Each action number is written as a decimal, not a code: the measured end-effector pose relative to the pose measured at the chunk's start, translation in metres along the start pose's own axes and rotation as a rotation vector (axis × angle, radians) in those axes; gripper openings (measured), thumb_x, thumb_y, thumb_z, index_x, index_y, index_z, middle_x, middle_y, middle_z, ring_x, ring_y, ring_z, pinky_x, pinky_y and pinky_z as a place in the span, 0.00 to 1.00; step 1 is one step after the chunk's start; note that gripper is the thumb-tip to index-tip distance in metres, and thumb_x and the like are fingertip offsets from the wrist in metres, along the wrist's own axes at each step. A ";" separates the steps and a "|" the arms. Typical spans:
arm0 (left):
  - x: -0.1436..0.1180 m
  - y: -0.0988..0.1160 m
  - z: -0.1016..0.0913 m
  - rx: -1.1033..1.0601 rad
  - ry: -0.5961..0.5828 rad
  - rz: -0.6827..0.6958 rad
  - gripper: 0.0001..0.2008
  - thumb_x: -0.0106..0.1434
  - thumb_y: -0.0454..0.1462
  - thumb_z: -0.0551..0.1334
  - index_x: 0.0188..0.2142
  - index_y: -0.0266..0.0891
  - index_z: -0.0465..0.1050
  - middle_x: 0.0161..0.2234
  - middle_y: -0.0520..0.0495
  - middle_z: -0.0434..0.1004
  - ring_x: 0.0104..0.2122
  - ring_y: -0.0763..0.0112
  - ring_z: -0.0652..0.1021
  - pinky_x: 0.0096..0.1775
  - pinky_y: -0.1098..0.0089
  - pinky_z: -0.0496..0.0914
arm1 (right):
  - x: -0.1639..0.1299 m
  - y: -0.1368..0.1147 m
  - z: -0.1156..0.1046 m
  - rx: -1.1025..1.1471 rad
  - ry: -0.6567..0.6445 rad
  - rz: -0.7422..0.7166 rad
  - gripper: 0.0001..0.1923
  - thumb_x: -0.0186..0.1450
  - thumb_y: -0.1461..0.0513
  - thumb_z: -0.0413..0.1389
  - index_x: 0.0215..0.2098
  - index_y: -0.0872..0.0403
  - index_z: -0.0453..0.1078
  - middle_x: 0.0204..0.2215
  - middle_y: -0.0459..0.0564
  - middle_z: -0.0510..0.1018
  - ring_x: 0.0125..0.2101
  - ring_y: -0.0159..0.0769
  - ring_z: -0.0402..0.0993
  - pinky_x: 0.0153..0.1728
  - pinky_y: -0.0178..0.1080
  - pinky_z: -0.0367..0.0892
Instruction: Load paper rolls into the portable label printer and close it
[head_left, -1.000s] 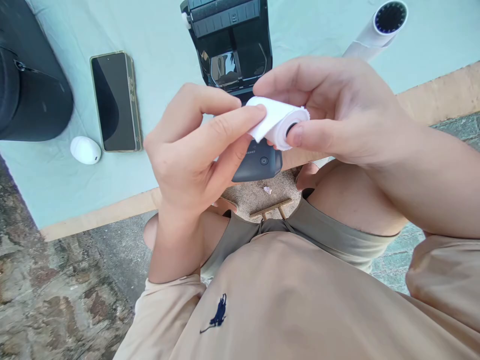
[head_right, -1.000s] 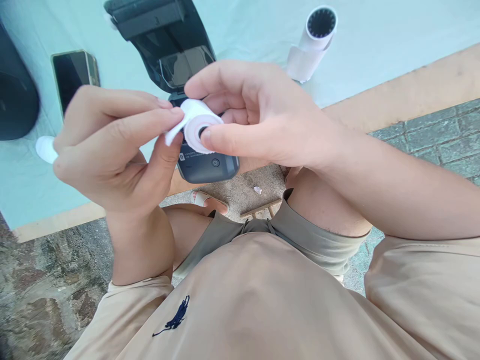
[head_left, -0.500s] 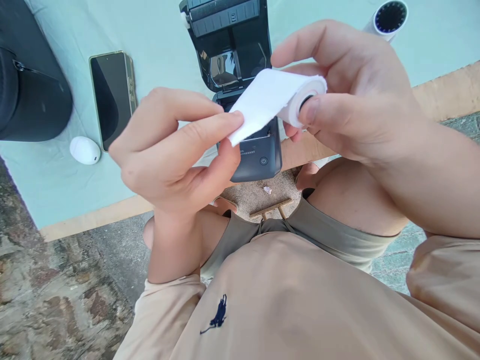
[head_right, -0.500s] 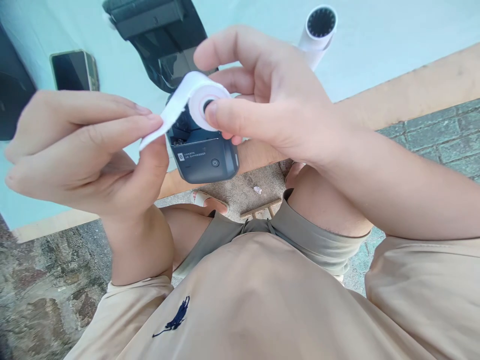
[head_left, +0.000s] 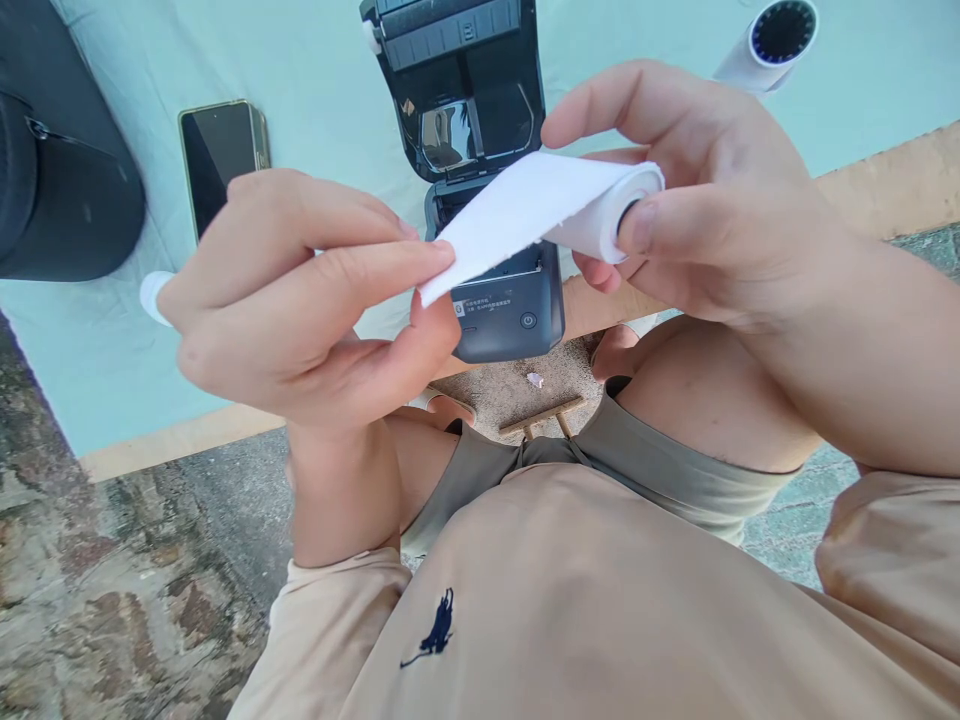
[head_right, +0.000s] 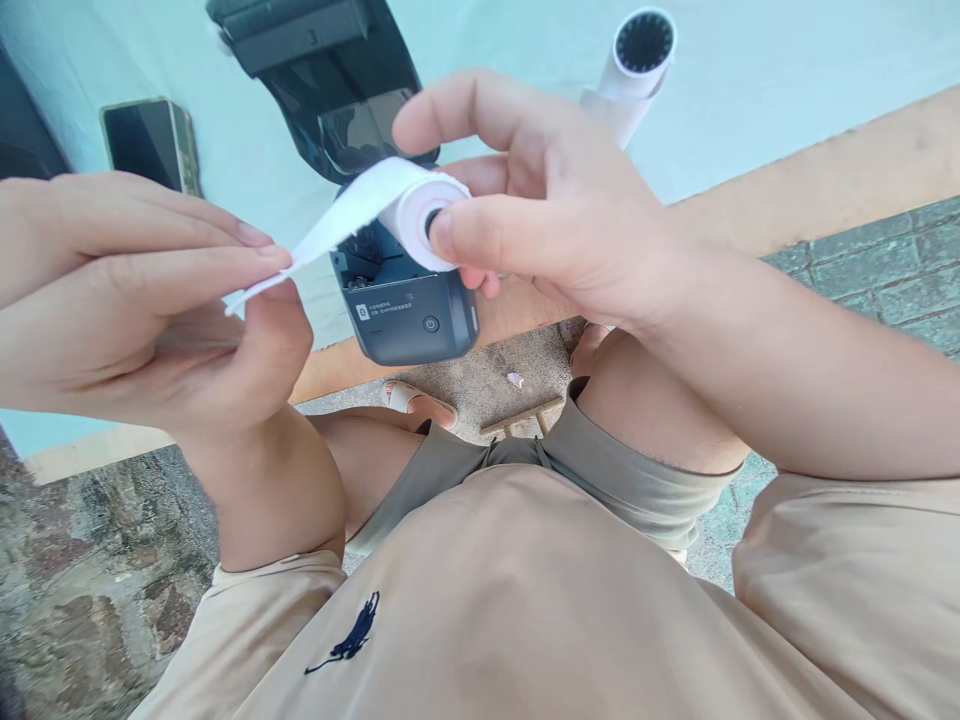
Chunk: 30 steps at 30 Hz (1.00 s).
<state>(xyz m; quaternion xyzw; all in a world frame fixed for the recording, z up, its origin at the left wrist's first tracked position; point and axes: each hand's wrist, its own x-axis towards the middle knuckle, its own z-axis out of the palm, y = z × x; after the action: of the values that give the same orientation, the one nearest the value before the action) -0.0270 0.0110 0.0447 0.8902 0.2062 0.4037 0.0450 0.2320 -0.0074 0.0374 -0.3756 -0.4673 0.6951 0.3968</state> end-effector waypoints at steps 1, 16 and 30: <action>0.000 0.002 0.002 0.001 0.018 -0.011 0.27 0.60 0.27 0.67 0.56 0.52 0.78 0.35 0.52 0.80 0.32 0.62 0.82 0.31 0.58 0.74 | 0.000 0.000 -0.001 0.004 -0.018 0.007 0.25 0.52 0.63 0.69 0.45 0.51 0.66 0.23 0.39 0.76 0.20 0.26 0.69 0.19 0.32 0.65; -0.003 -0.003 -0.001 0.056 0.030 -0.013 0.22 0.59 0.27 0.67 0.51 0.48 0.80 0.34 0.50 0.82 0.31 0.61 0.81 0.30 0.58 0.72 | -0.001 -0.001 0.000 -0.055 -0.007 -0.046 0.30 0.51 0.58 0.72 0.47 0.52 0.64 0.25 0.40 0.75 0.21 0.25 0.66 0.21 0.33 0.65; 0.001 0.020 0.015 -0.122 -0.022 -0.142 0.19 0.70 0.51 0.53 0.32 0.45 0.73 0.42 0.44 0.81 0.42 0.54 0.79 0.43 0.47 0.75 | -0.007 -0.002 0.004 -0.346 -0.037 -0.191 0.24 0.57 0.56 0.66 0.47 0.55 0.64 0.39 0.44 0.78 0.26 0.22 0.73 0.18 0.28 0.62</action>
<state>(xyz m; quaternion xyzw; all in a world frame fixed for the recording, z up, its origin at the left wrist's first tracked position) -0.0088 -0.0053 0.0409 0.8734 0.2433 0.4014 0.1297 0.2319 -0.0144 0.0413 -0.3791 -0.6205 0.5704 0.3819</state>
